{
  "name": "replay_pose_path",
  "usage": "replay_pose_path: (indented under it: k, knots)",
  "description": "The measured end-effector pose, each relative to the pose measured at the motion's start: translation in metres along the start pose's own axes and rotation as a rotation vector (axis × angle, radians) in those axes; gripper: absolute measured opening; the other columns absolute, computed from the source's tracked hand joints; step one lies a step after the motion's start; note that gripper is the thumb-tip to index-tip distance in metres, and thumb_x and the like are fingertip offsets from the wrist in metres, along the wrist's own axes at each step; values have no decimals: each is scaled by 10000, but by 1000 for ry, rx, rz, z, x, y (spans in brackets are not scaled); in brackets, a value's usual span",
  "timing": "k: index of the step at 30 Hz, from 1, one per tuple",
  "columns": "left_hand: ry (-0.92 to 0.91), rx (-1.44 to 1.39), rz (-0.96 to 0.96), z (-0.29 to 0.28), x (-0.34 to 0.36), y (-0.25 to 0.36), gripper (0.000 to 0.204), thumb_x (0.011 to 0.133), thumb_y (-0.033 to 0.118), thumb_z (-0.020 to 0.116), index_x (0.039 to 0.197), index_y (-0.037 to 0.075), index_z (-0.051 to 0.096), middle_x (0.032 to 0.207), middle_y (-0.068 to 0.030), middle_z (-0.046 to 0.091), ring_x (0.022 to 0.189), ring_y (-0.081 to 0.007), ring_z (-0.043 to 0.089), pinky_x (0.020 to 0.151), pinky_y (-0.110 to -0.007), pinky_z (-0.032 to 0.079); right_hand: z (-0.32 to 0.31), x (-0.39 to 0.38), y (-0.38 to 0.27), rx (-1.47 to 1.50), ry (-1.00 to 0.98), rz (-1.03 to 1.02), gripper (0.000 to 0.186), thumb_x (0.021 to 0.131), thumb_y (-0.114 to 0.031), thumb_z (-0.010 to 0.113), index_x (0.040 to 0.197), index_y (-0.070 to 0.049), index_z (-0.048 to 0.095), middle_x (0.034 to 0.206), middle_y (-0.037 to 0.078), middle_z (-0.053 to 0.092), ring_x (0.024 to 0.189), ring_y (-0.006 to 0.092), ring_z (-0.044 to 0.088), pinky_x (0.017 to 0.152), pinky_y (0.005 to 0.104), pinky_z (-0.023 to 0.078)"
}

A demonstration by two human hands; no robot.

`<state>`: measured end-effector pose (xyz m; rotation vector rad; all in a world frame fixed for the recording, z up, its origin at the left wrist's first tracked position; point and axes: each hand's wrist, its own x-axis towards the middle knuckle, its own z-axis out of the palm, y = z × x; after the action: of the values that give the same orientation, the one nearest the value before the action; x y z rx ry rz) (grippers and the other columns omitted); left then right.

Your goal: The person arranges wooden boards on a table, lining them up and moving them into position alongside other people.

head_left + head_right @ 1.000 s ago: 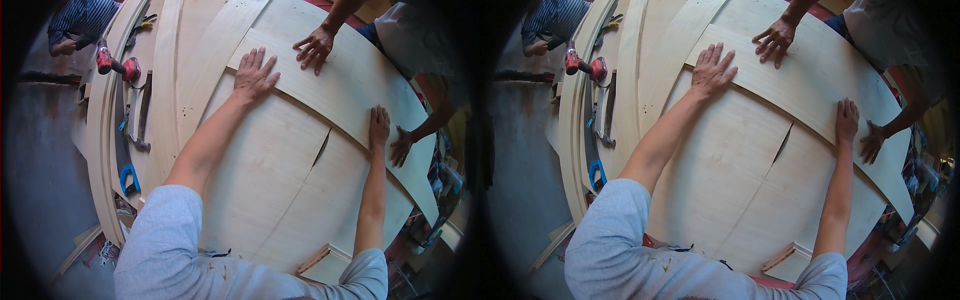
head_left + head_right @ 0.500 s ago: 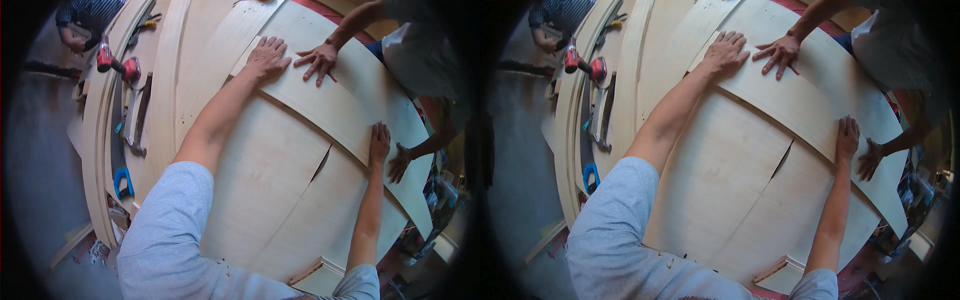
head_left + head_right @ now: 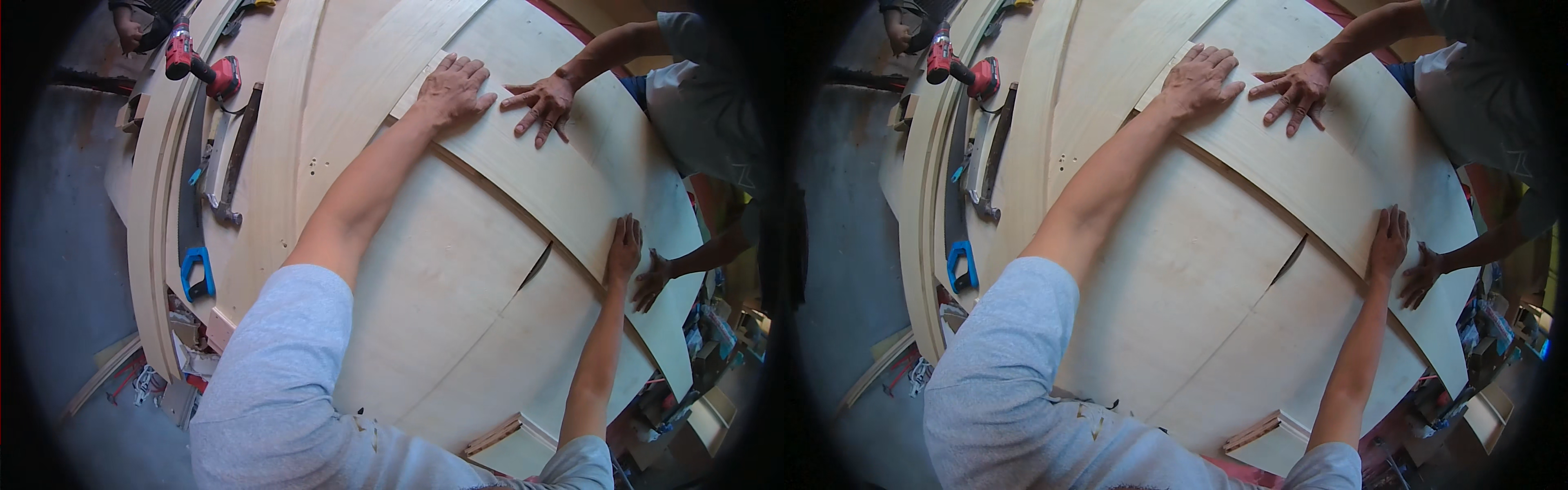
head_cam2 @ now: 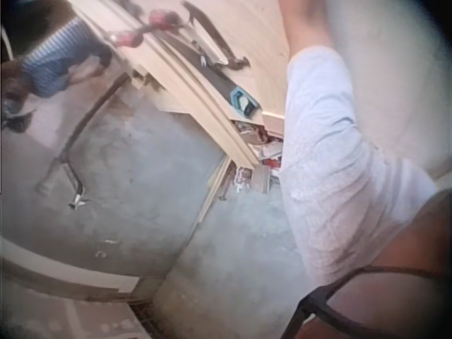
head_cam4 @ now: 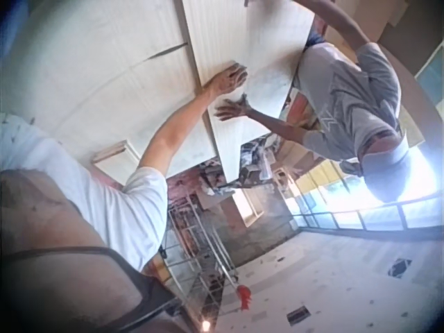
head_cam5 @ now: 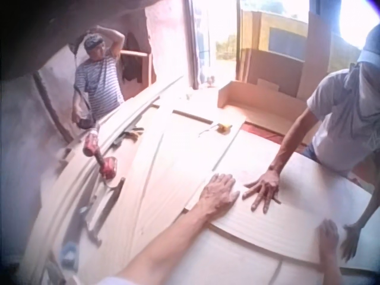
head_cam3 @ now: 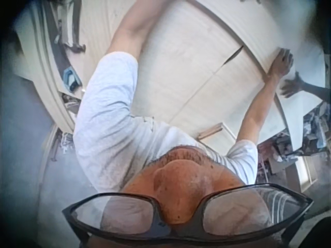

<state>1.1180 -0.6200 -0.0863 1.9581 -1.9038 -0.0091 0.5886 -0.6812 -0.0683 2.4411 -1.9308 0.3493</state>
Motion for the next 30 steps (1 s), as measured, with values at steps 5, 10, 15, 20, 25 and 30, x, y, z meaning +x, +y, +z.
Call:
replay_pose_path:
  k: [5,10,15,20,25,30]
  knots:
    - [24,-11,0,-8,-13,4,574,1027,504,517,1399,74,589,1516,-114,552,1457,-276,448,1287,-441,250,-5,-11,-3,-7,-7,0,539,1090,-459,518,1489,-107,602,1551,175,549,1472,370,456,1210,451,372]
    - [14,2,-8,-13,-24,5,579,1030,512,509,1411,83,588,1536,-112,541,1468,-277,443,1291,-438,244,-7,-22,-4,30,5,-8,533,1086,-461,529,1481,-113,612,1551,179,549,1472,383,455,1205,467,379]
    - [17,-6,4,-9,-30,3,592,1032,519,502,1428,86,586,1552,-113,533,1475,-277,440,1294,-435,237,-5,-30,-4,18,13,-9,525,1083,-452,540,1463,-100,626,1539,185,559,1469,388,457,1207,467,377]
    - [-17,20,18,-5,-33,2,604,1023,514,518,1439,81,582,1555,-122,534,1477,-271,440,1289,-434,241,-1,-34,-1,5,10,-27,514,1086,-442,540,1449,-91,636,1524,189,572,1456,382,473,1205,460,382]
    - [-4,-3,2,-11,-42,1,589,1010,491,542,1403,56,591,1519,-154,553,1446,-321,463,1258,-436,291,3,-41,5,-14,13,-97,480,1080,-416,573,1411,-81,668,1509,166,593,1441,347,496,1212,435,384]
    - [116,-28,71,-11,-45,9,511,980,400,615,1335,33,619,1401,-170,634,1346,-357,544,1177,-450,401,5,-57,6,60,82,10,435,1045,-399,642,1342,-90,712,1450,174,628,1402,354,527,1195,451,406]
